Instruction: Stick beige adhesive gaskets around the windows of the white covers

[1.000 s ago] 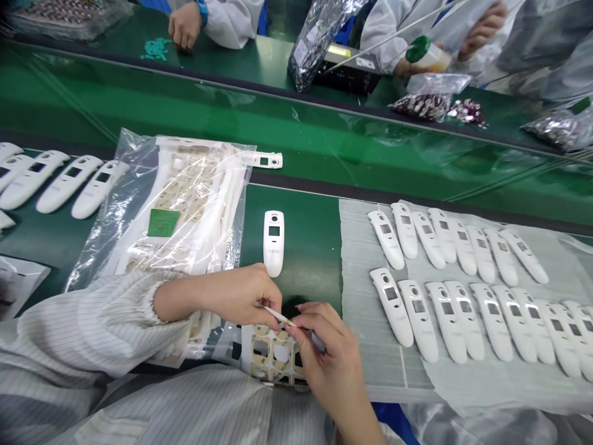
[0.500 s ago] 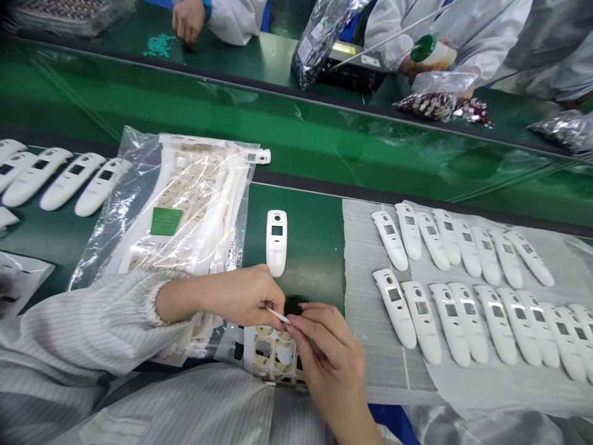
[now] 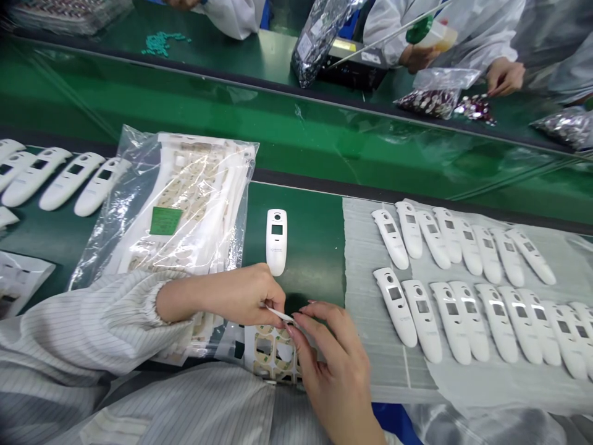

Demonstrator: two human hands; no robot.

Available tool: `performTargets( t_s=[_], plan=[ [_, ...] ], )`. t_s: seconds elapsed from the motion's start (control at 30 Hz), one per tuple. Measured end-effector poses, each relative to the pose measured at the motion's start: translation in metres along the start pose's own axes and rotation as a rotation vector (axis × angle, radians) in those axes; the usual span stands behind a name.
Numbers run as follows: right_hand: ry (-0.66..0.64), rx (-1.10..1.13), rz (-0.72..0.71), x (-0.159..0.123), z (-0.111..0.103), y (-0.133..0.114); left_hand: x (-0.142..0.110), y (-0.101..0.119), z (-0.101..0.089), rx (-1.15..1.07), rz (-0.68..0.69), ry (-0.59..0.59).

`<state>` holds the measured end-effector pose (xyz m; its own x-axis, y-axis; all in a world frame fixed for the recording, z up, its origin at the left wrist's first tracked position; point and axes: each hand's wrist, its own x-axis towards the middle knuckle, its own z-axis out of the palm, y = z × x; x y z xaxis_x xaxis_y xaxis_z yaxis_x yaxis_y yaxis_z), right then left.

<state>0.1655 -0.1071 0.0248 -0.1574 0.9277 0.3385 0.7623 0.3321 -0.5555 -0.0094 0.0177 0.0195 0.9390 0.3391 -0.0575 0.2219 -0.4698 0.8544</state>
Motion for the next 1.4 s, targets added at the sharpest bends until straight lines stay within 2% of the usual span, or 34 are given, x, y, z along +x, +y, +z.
performTargets(
  t_s=[0.27, 0.5, 0.77, 1.17, 1.4],
  plan=[
    [0.066, -0.043, -0.105, 0.002, 0.002, -0.006, 0.0, 0.001, 0.0, 0.014, -0.01, 0.007],
    [0.09, -0.006, -0.072, 0.004, -0.004, -0.009, 0.0, 0.001, 0.0, 0.016, -0.013, 0.001],
    [0.036, -0.077, -0.098, 0.005, -0.001, -0.008, 0.001, -0.001, 0.002, -0.035, -0.029, 0.004],
    [0.057, -0.098, -0.166, 0.0, -0.003, -0.012, -0.001, -0.008, -0.006, -0.316, -0.045, -0.009],
    [-0.027, -0.05, -0.2, -0.002, -0.011, -0.021, 0.0, -0.009, -0.005, -0.347, -0.07, 0.036]
  ],
)
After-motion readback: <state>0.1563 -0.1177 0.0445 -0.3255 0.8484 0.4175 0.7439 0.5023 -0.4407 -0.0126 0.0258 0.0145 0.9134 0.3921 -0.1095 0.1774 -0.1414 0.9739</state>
